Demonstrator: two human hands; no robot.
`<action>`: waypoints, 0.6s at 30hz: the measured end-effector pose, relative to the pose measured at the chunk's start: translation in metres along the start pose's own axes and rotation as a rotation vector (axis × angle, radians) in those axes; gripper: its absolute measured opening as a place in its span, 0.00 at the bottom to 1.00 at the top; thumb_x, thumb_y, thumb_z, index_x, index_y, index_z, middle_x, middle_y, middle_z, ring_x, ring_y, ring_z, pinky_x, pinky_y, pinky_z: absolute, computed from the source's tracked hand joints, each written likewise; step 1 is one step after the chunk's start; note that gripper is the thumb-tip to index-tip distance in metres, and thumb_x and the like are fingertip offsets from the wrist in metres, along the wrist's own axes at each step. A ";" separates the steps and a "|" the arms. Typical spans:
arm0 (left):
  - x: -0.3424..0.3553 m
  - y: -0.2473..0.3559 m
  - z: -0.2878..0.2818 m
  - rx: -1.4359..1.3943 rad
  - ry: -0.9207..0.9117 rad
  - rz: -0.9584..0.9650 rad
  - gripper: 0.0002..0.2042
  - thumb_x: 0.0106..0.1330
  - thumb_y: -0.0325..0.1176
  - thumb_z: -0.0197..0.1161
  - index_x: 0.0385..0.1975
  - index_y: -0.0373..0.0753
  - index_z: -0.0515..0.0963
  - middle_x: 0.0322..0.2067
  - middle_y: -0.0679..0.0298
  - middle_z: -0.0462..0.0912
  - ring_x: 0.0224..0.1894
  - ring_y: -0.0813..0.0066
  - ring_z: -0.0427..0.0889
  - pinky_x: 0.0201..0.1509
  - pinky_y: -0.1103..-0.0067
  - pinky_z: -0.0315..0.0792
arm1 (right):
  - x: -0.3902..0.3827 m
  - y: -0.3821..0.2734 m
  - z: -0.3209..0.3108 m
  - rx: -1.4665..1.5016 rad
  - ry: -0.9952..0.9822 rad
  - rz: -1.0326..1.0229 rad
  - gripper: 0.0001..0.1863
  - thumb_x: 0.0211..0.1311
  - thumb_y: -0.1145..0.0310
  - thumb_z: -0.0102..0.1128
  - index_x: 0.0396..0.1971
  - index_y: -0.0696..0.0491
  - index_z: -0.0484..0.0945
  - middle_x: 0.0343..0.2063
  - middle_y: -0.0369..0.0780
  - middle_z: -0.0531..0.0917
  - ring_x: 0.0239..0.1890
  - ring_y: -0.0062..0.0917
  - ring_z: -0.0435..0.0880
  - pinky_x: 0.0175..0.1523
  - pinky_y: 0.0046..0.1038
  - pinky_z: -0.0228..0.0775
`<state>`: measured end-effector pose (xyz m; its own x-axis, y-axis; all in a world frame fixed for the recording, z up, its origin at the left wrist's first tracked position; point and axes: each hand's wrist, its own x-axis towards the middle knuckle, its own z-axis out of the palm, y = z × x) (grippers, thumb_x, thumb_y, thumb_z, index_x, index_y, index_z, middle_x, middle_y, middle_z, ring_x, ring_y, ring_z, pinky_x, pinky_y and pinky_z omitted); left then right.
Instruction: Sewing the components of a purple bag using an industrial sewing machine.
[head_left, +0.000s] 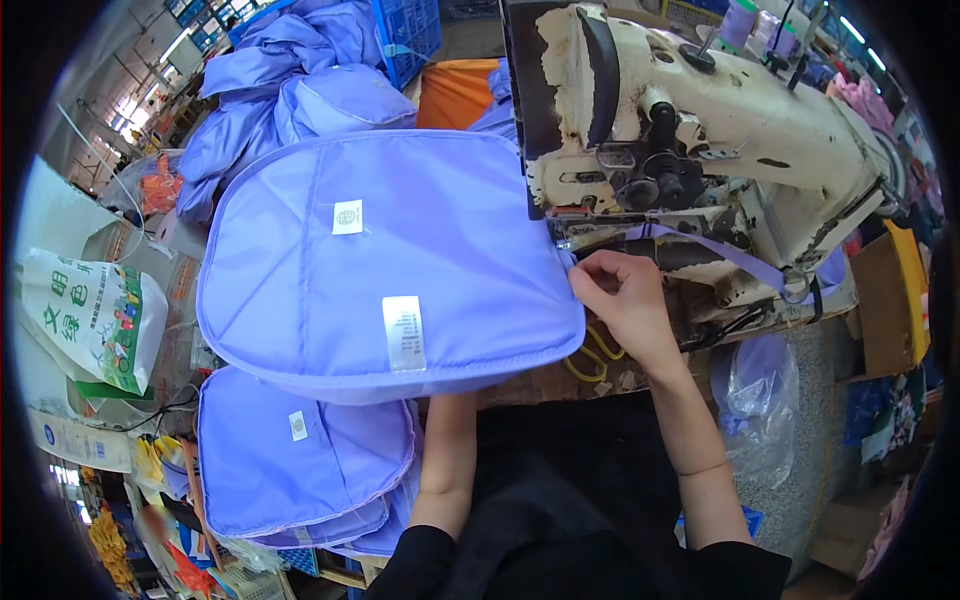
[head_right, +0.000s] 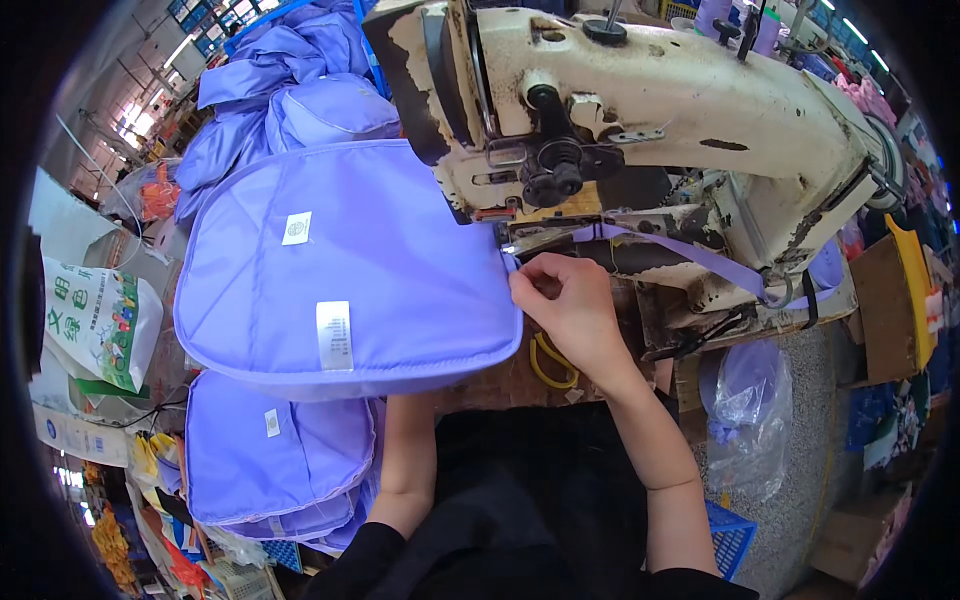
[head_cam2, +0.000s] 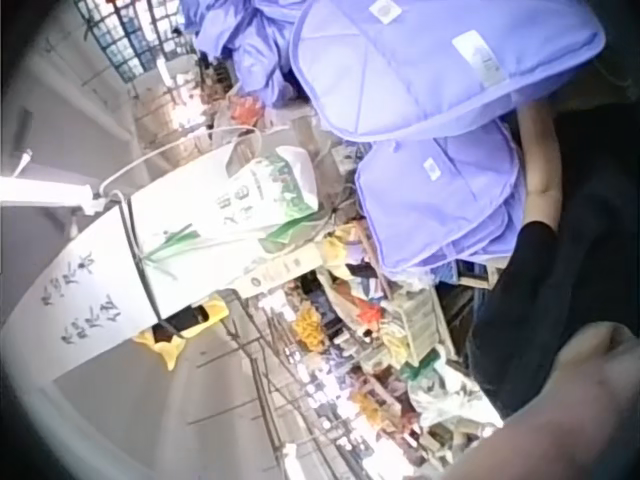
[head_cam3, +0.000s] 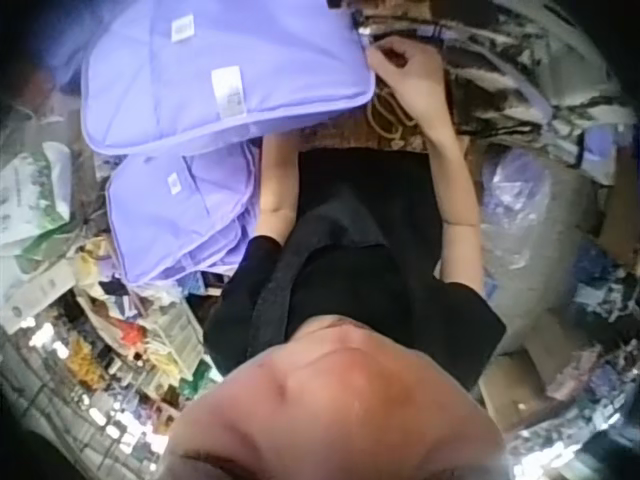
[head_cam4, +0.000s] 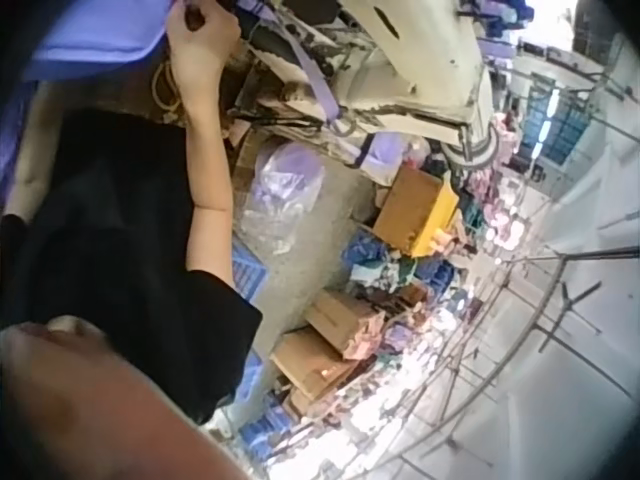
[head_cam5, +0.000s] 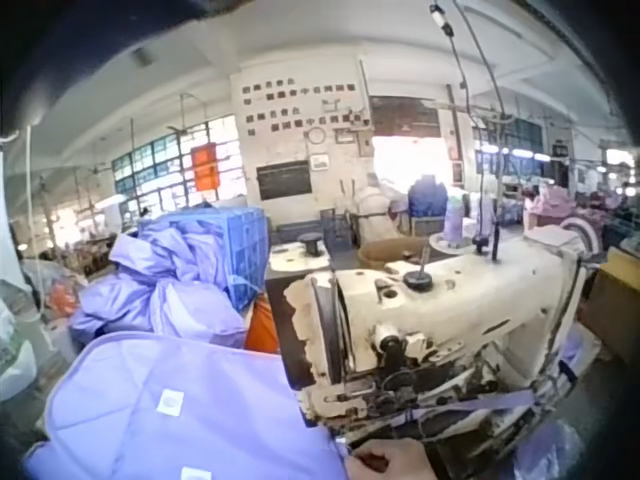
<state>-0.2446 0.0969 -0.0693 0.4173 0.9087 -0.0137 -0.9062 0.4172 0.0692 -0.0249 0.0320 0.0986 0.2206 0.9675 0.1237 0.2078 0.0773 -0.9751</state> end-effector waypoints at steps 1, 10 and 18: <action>0.005 -0.002 0.005 0.137 -0.011 0.019 0.32 0.73 0.61 0.37 0.72 0.51 0.52 0.68 0.59 0.62 0.70 0.56 0.61 0.71 0.53 0.55 | 0.001 0.000 0.000 0.001 -0.005 0.013 0.09 0.58 0.72 0.62 0.26 0.63 0.81 0.17 0.35 0.80 0.19 0.13 0.70 0.26 0.15 0.62; 0.059 0.029 -0.016 0.240 0.172 0.190 0.30 0.74 0.57 0.37 0.70 0.48 0.53 0.67 0.59 0.62 0.68 0.59 0.61 0.71 0.60 0.55 | -0.002 -0.010 0.000 -0.005 0.008 0.119 0.08 0.60 0.72 0.61 0.26 0.63 0.81 0.17 0.34 0.79 0.18 0.15 0.73 0.26 0.15 0.64; 0.046 0.014 -0.036 0.178 0.108 0.177 0.29 0.73 0.54 0.43 0.68 0.44 0.56 0.62 0.57 0.64 0.64 0.61 0.64 0.66 0.67 0.56 | -0.043 -0.049 -0.139 -0.372 0.722 -0.362 0.13 0.64 0.71 0.47 0.22 0.54 0.78 0.15 0.34 0.75 0.17 0.14 0.71 0.23 0.15 0.62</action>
<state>-0.2405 0.1447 -0.1051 0.2352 0.9676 -0.0919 -0.9340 0.2512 0.2539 0.0881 -0.0464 0.1665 0.6023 0.5014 0.6211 0.6497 0.1442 -0.7464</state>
